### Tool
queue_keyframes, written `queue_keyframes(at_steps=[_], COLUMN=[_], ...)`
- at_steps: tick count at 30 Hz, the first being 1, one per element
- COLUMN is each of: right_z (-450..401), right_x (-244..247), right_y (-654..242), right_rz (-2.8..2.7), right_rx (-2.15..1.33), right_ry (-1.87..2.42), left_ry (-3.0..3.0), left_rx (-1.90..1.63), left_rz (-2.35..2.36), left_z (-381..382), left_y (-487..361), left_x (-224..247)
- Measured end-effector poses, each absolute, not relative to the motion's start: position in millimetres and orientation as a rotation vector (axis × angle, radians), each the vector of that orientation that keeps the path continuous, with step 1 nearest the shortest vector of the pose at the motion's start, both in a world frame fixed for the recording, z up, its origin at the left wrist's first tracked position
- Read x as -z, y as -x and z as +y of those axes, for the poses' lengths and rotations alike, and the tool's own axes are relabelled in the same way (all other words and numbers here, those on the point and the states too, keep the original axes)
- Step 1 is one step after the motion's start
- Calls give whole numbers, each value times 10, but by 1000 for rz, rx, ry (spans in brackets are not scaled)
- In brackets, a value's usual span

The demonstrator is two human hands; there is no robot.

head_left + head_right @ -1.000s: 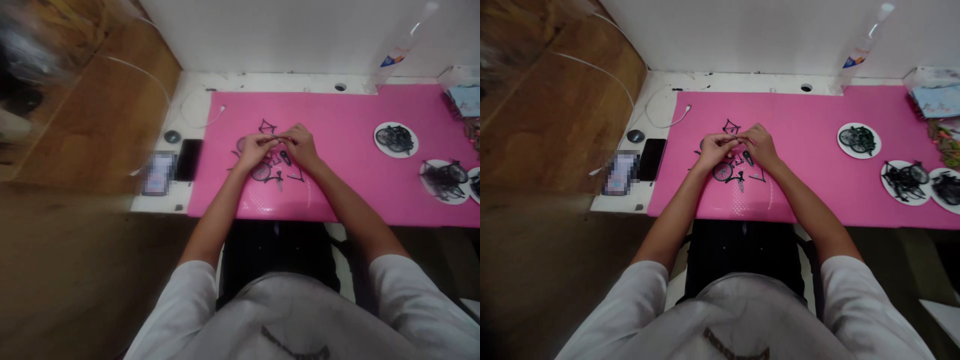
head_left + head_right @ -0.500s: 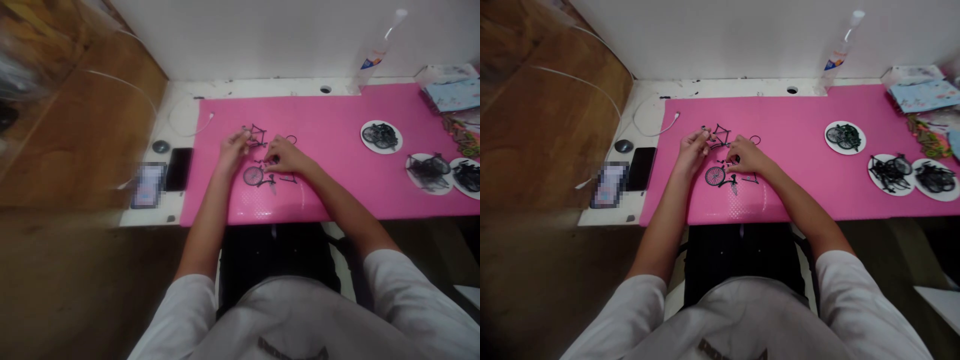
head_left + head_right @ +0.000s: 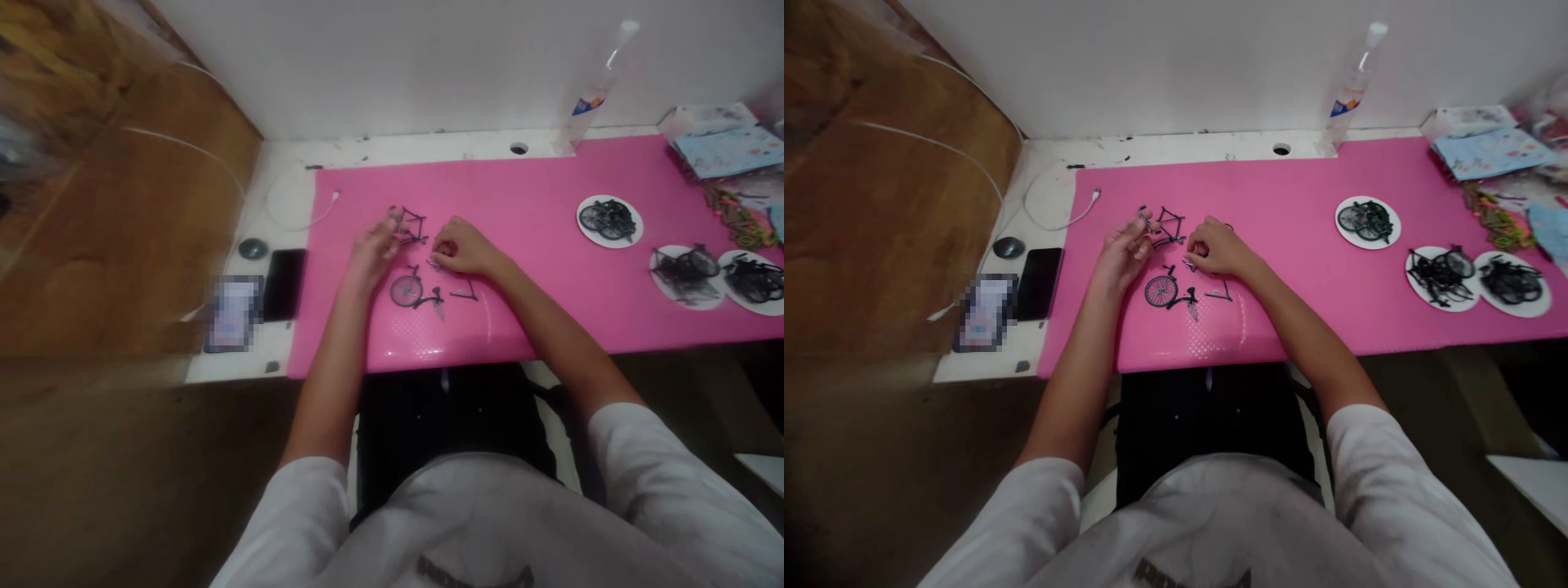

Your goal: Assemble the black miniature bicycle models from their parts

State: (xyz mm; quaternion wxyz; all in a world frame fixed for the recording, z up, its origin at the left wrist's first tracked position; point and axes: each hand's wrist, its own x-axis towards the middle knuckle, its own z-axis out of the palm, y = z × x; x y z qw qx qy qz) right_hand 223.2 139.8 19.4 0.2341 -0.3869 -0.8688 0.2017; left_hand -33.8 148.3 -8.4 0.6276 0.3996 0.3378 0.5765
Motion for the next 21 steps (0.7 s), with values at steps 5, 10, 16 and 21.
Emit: queue_keyframes(at_steps=[5,10,16,21], right_z=[1479,1502,1653,1694], right_x=[-48,108,126,-24], right_y=[-2257,-2195,-2318,-2492], right_rz=[-2376,-2487,-2330,-2375], right_rx=[-454,-508,-524,-509], right_ry=[1081,1008,1118,1160], left_ry=[-931,-940,-941,-883], left_rx=[-1324,-1324,-1336,-1306], left_rz=[732,712,676,802], left_z=[1469,1475,1497,1441], left_y=[306,307,345,313], left_x=[138,151,147,25])
